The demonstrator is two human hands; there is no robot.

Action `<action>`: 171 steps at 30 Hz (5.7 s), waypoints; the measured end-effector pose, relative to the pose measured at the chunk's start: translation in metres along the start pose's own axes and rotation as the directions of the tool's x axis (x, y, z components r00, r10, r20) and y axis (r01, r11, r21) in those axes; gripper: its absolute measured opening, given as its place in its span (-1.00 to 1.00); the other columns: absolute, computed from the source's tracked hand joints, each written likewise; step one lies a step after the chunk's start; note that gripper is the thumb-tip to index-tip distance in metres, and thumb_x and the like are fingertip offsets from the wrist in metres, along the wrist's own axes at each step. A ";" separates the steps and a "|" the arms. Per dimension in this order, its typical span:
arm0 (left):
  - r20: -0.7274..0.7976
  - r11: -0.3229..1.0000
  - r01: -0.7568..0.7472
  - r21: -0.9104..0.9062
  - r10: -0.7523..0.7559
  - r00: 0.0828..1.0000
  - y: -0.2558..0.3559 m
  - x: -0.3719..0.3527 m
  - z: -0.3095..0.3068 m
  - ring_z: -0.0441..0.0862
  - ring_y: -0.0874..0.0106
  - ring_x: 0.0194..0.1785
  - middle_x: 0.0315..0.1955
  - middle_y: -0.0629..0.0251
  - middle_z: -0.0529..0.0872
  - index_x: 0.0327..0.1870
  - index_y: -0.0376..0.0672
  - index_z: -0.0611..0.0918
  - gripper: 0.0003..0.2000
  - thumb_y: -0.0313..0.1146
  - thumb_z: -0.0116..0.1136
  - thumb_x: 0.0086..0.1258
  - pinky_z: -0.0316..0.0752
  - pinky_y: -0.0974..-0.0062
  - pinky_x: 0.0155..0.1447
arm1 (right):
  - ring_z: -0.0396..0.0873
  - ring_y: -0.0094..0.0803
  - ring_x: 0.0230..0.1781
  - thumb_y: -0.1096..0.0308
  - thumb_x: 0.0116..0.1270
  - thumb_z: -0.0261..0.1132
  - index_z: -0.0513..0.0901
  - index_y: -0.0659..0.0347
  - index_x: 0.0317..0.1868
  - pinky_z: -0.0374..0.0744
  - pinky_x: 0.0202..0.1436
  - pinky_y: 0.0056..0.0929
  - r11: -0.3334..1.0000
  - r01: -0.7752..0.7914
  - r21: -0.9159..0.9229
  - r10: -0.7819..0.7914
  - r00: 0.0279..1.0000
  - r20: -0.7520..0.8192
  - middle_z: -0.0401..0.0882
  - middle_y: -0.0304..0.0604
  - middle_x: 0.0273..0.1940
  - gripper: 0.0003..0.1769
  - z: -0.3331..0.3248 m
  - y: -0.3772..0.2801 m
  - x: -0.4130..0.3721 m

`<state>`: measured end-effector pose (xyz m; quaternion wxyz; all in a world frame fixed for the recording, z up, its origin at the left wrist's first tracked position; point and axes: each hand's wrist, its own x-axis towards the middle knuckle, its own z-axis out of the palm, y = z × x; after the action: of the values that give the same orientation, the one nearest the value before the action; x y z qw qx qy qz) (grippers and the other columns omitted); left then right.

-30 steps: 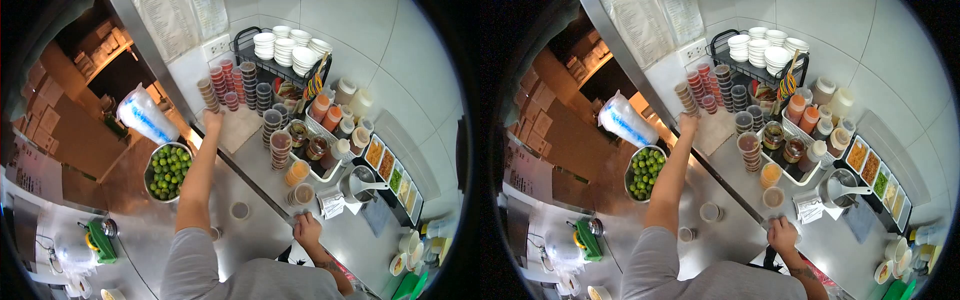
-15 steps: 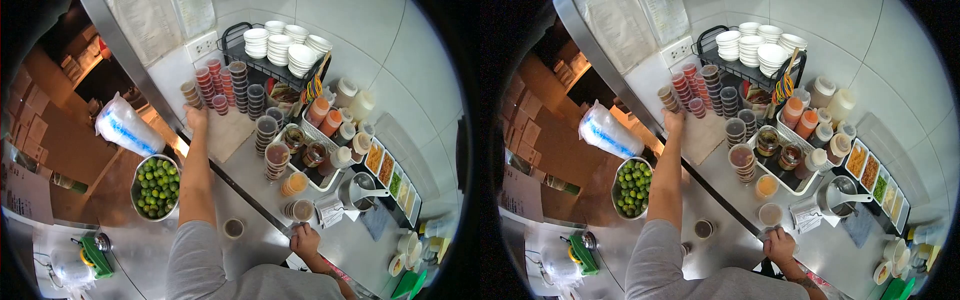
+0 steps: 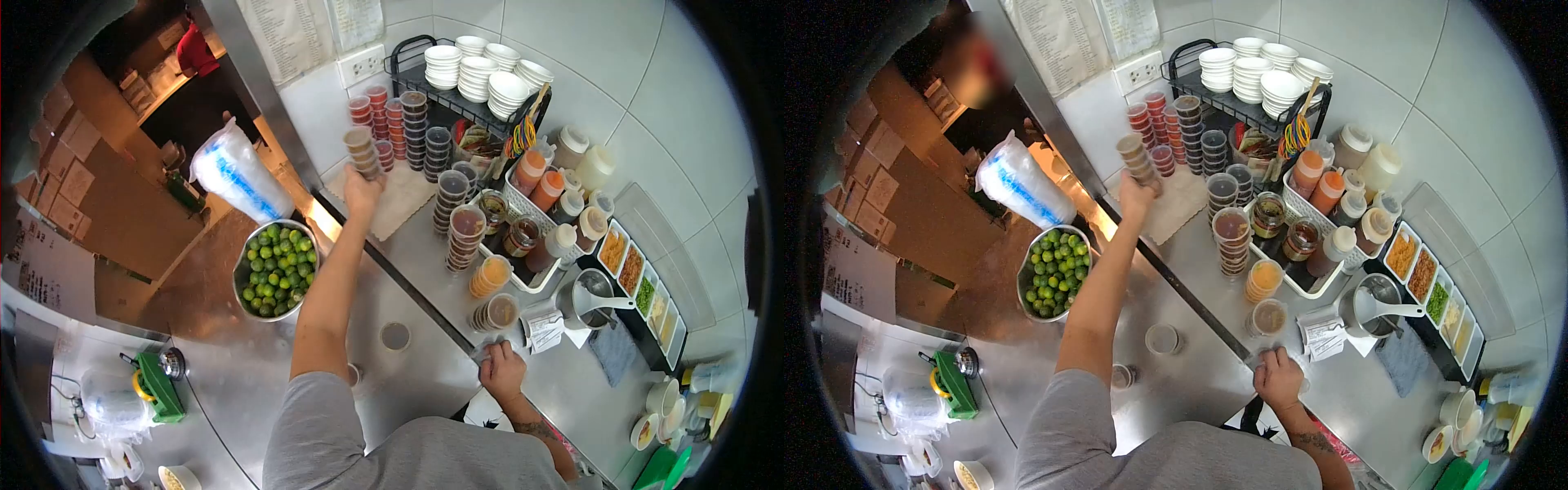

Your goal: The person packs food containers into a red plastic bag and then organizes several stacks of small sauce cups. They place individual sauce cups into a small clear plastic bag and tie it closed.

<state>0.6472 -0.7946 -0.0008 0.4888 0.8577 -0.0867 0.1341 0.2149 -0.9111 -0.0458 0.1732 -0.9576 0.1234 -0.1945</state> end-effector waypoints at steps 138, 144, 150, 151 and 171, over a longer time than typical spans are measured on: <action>0.298 0.977 -0.107 0.184 0.048 0.953 0.013 0.054 0.009 0.60 -0.05 -0.03 -0.13 -0.22 0.63 -0.06 -0.44 0.52 -0.48 -0.22 0.35 0.04 0.49 0.23 0.05 | 0.50 -0.12 -0.59 0.28 0.00 0.31 0.49 0.15 -0.41 0.49 -0.53 -0.19 1.000 -0.011 0.015 0.010 0.999 0.053 0.44 -0.10 -0.43 -0.80 -0.004 0.000 0.001; 0.338 0.942 -0.302 0.147 0.239 0.910 0.106 -0.032 -0.116 0.64 0.19 -0.29 -0.40 -0.03 0.67 -0.30 -0.34 0.62 -0.72 -0.23 0.15 0.24 0.49 0.32 -0.17 | 0.53 -0.06 -0.52 0.27 0.05 0.30 0.51 0.16 -0.35 0.50 -0.45 -0.15 0.989 0.061 0.132 -0.055 0.997 -0.054 0.47 -0.08 -0.38 -0.80 -0.003 0.003 -0.005; 0.364 0.989 -0.149 0.014 0.134 0.922 0.176 -0.237 -0.222 0.55 0.45 -0.41 -0.53 0.24 0.58 -0.42 -0.29 0.54 -0.78 -0.33 0.00 0.36 0.45 0.46 -0.27 | 0.58 -0.01 -0.21 0.35 0.13 0.23 0.56 0.12 -0.07 0.54 -0.18 -0.23 0.902 0.040 0.431 -0.025 0.999 -0.040 0.59 0.00 -0.15 -0.69 -0.004 0.035 -0.027; 0.386 0.987 -0.155 -0.029 0.155 0.909 0.175 -0.274 -0.232 0.51 0.55 -0.43 -0.56 0.35 0.54 -0.43 -0.27 0.51 -0.79 -0.35 -0.03 0.40 0.43 0.54 -0.29 | 0.58 -0.01 -0.16 0.38 0.14 0.21 0.55 0.08 -0.01 0.54 -0.14 -0.27 0.875 -0.022 0.485 0.017 1.000 0.015 0.60 0.01 -0.11 -0.65 -0.016 0.036 -0.033; 0.448 0.933 0.157 0.324 -0.298 0.843 -0.054 -0.697 -0.179 0.63 0.25 -0.48 -0.53 0.04 0.64 -0.35 -0.28 0.60 -0.87 -0.44 0.03 0.21 0.51 0.30 -0.30 | 0.55 -0.24 -0.39 0.35 0.15 0.31 0.54 0.18 -0.30 0.49 -0.26 -0.36 0.855 0.012 0.518 -0.215 0.918 0.334 0.52 -0.09 -0.51 -0.85 0.004 0.058 -0.161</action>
<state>-0.0247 -0.6002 -0.1771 0.3396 0.9267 -0.0850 -0.1364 0.0631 -0.9137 -0.1238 0.4268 -0.9031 -0.0255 -0.0408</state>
